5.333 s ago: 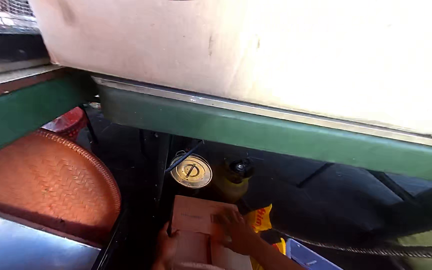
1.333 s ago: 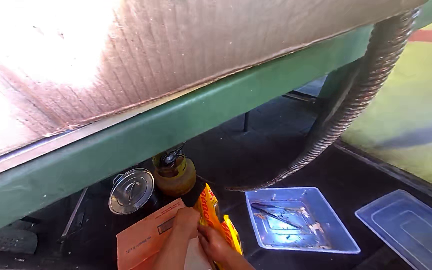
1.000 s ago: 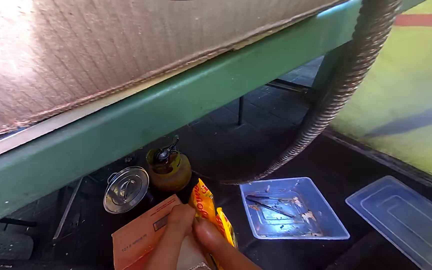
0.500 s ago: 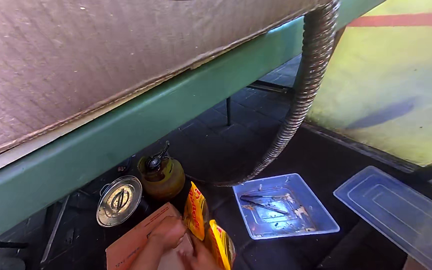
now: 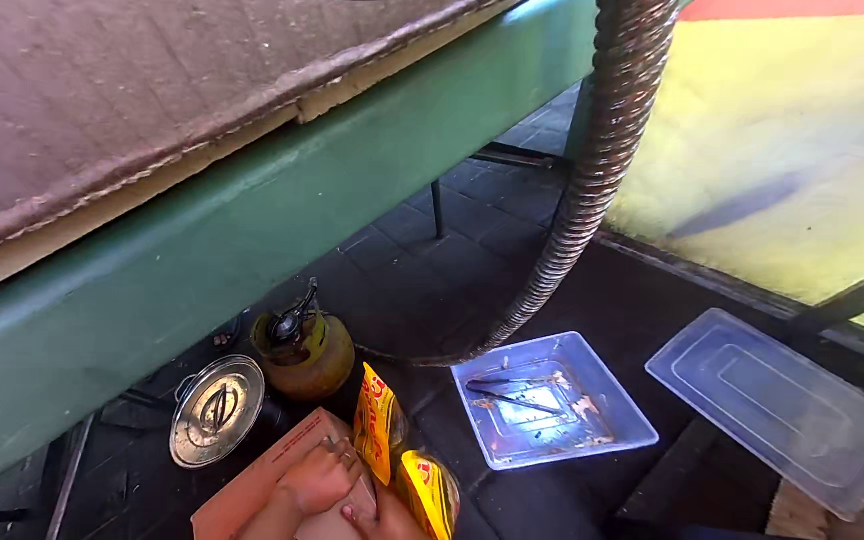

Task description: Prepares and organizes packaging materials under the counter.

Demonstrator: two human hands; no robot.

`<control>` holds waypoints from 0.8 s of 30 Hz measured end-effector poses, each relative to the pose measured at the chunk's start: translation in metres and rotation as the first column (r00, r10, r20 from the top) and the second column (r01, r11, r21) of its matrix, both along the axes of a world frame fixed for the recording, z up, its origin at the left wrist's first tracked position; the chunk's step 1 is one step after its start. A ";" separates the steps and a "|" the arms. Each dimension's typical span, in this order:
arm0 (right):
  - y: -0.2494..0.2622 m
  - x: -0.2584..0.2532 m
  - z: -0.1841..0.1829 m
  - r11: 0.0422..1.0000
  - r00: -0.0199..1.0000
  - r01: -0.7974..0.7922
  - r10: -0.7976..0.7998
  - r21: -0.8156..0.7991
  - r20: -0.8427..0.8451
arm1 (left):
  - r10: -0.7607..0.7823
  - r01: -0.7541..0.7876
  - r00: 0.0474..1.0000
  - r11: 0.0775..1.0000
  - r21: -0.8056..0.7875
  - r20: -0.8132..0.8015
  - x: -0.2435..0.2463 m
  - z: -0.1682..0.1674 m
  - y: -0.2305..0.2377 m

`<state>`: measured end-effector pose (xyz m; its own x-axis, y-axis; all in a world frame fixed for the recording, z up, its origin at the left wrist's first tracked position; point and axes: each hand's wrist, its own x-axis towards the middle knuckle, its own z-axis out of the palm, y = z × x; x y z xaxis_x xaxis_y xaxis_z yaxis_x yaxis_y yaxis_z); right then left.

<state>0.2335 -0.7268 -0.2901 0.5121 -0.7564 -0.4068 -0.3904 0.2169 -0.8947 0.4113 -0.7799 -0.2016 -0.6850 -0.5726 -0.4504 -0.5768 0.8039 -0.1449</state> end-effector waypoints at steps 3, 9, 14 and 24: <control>0.000 0.001 -0.002 1.000 1.000 0.003 -0.003 0.004 0.005 | 0.046 -0.046 0.999 0.998 0.041 0.005 -0.001 0.001 0.000; 0.000 0.001 0.000 1.000 1.000 0.019 -0.019 0.012 0.004 | 0.299 -0.299 0.954 0.953 0.047 0.005 -0.013 -0.005 0.003; 0.002 0.002 -0.001 0.999 0.999 0.037 -0.037 -0.009 -0.005 | 0.380 -0.380 0.922 0.925 -0.016 0.070 -0.032 -0.002 0.003; 0.002 -0.003 0.011 1.000 1.000 0.015 -0.015 -0.008 0.017 | 0.470 -0.557 0.796 0.815 0.159 0.380 -0.102 0.025 -0.036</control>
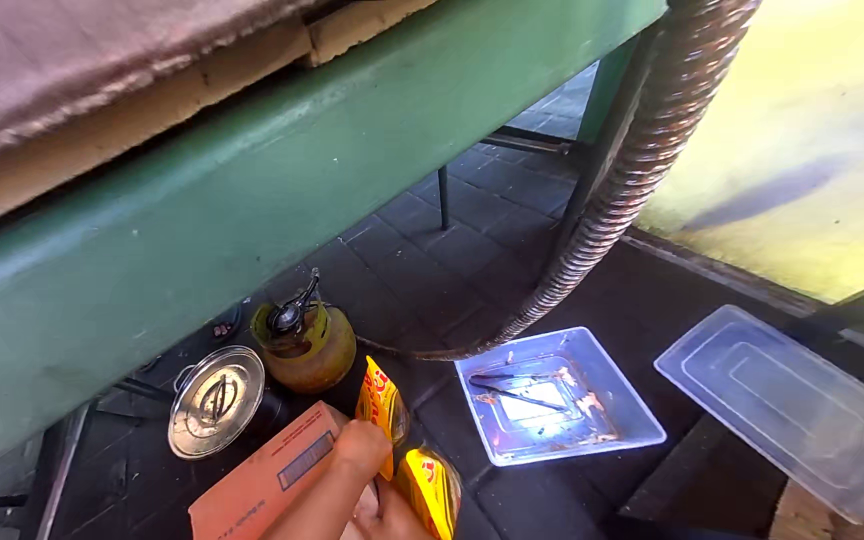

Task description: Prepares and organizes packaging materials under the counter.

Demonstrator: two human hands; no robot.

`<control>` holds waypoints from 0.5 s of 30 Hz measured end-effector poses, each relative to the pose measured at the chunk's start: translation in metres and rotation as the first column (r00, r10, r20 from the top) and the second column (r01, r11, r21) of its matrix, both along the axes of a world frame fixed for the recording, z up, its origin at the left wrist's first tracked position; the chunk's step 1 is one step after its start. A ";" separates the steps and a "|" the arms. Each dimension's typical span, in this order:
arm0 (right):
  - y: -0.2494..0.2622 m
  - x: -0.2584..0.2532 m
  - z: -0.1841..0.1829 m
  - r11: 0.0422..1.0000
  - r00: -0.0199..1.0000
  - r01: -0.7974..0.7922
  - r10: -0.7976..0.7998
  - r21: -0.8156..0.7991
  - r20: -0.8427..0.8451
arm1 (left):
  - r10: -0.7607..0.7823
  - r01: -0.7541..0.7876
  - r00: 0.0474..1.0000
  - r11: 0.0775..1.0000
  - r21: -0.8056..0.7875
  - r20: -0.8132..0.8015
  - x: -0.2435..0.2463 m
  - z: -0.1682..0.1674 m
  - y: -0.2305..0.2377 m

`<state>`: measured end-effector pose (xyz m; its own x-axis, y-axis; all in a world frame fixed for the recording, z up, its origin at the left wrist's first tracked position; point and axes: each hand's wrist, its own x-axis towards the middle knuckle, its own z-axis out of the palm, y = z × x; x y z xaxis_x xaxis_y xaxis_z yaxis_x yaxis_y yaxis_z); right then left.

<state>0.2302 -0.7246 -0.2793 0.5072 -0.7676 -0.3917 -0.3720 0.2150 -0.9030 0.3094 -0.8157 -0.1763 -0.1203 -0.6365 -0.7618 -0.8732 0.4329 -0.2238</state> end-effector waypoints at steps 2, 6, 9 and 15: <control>-0.003 0.000 -0.002 1.000 1.000 -0.003 0.003 -0.005 -0.006 | 0.075 -0.077 0.995 0.996 0.041 0.059 -0.006 0.001 -0.015; -0.001 0.001 -0.007 1.000 1.000 -0.010 0.010 -0.004 -0.012 | 0.086 -0.096 0.988 0.992 0.076 0.130 -0.011 0.007 -0.016; -0.002 0.001 -0.005 1.000 1.000 -0.010 0.010 -0.008 -0.006 | -0.019 0.004 0.991 0.994 0.109 0.134 -0.017 -0.002 -0.010; 0.000 0.000 -0.007 1.000 1.000 -0.001 0.001 -0.012 -0.019 | -0.133 0.116 0.988 0.976 0.184 0.083 -0.018 -0.003 -0.005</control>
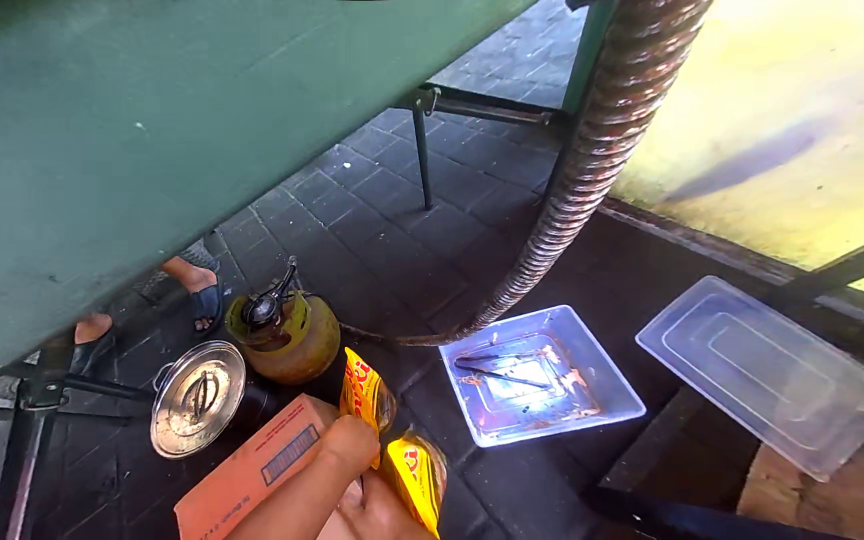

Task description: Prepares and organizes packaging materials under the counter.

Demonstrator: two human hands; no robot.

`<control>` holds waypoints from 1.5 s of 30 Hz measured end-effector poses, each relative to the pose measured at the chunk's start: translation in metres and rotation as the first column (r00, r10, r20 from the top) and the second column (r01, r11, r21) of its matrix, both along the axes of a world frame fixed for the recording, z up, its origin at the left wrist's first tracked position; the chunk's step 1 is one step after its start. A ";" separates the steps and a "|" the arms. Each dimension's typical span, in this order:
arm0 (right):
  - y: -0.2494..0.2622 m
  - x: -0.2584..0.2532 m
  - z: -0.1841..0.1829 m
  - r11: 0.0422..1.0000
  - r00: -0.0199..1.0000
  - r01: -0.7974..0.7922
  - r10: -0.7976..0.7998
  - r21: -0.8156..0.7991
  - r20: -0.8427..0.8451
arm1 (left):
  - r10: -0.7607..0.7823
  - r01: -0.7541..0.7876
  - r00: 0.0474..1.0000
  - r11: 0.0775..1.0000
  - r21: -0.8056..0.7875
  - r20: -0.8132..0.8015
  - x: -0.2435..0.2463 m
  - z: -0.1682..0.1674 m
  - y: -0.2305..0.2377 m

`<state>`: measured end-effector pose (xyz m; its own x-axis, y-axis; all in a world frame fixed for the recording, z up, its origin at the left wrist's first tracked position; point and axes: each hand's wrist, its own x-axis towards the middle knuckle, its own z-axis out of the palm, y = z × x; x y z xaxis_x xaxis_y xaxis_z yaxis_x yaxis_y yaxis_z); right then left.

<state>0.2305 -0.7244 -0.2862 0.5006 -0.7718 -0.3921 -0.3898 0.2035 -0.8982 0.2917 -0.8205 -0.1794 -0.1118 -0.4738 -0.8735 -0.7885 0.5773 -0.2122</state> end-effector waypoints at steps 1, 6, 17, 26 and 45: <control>0.000 0.001 -0.001 1.000 1.000 0.002 -0.002 -0.002 0.002 | -0.002 0.002 1.000 1.000 -0.011 -0.003 0.002 0.000 -0.001; 0.000 0.002 -0.006 1.000 1.000 0.005 -0.004 0.018 -0.018 | 0.009 -0.009 1.000 0.997 -0.075 -0.006 0.012 -0.003 -0.014; -0.001 0.000 0.000 0.999 0.999 0.020 -0.022 0.039 0.036 | 0.200 -0.197 0.972 0.980 -0.030 0.120 -0.014 -0.002 -0.014; 0.001 0.005 -0.001 0.999 0.999 0.034 -0.034 0.006 -0.006 | 0.072 -0.071 0.997 0.997 0.022 -0.040 0.003 -0.012 -0.006; 0.001 0.006 -0.011 0.997 0.997 0.080 -0.080 0.016 0.000 | 0.271 -0.353 0.934 0.806 -0.475 -0.235 0.046 -0.022 0.021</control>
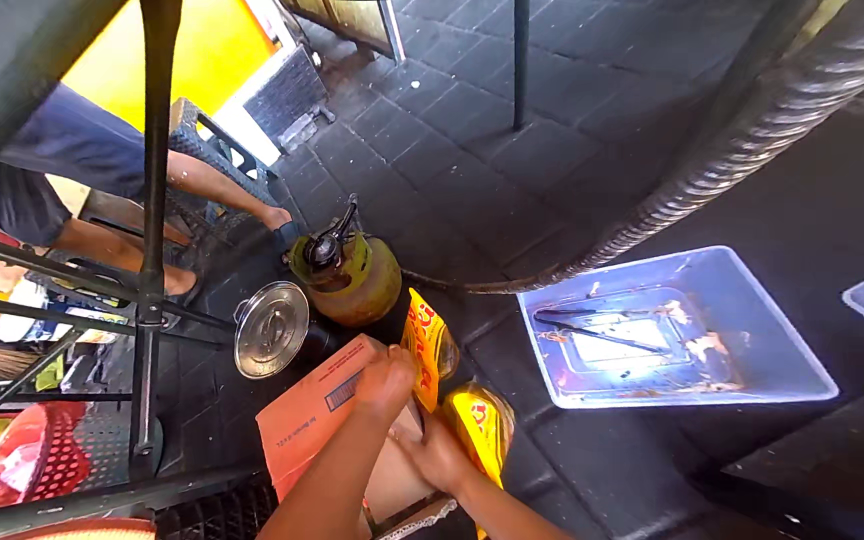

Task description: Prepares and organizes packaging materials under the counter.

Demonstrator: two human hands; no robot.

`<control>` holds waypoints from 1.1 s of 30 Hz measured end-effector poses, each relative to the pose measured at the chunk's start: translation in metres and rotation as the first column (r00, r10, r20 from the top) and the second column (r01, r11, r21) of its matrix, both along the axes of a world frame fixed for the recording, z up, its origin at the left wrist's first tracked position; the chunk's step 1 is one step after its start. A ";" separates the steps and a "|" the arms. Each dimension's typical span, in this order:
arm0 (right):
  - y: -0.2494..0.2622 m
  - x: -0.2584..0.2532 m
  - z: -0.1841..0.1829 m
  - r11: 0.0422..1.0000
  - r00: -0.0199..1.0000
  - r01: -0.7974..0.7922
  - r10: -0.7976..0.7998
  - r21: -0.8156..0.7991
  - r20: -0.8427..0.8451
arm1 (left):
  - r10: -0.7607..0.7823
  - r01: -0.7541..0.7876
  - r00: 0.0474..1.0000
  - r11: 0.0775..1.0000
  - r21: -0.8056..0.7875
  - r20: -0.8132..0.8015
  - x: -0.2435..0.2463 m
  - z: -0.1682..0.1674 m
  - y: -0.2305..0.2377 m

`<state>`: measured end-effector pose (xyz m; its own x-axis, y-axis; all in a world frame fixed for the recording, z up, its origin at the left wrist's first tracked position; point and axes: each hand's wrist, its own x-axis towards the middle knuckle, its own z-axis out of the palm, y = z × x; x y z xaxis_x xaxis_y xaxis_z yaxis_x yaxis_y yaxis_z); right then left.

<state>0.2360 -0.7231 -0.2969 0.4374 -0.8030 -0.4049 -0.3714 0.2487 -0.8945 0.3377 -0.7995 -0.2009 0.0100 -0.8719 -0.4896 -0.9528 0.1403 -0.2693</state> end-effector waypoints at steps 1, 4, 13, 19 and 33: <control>-0.001 -0.001 0.002 1.000 1.000 -0.010 0.010 0.022 0.004 | 0.039 -0.042 0.998 0.997 -0.060 -0.049 0.004 0.006 0.002; -0.004 -0.002 0.002 0.998 1.000 -0.021 0.021 0.054 -0.006 | 0.250 -0.318 0.933 0.909 -0.269 -0.260 0.027 0.040 -0.005; -0.002 -0.002 -0.002 0.999 1.000 -0.025 0.025 0.028 -0.002 | -0.197 0.034 0.928 0.890 -0.455 -0.315 0.091 0.097 0.069; -0.003 -0.001 -0.004 1.000 1.000 -0.023 0.023 -0.001 -0.003 | 0.504 -0.408 0.818 0.848 0.339 -0.277 0.109 0.019 0.181; 0.004 0.007 0.084 0.257 0.575 -0.803 0.572 -0.538 -0.585 | -0.165 0.196 0.930 0.979 0.063 -0.329 0.099 0.003 0.189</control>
<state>0.2431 -0.7193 -0.2133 0.9598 -0.2720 -0.0697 -0.2730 -0.8454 -0.4592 0.4368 -0.6103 -0.1979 -0.3145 -0.7943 -0.5198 -0.9422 0.3279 0.0691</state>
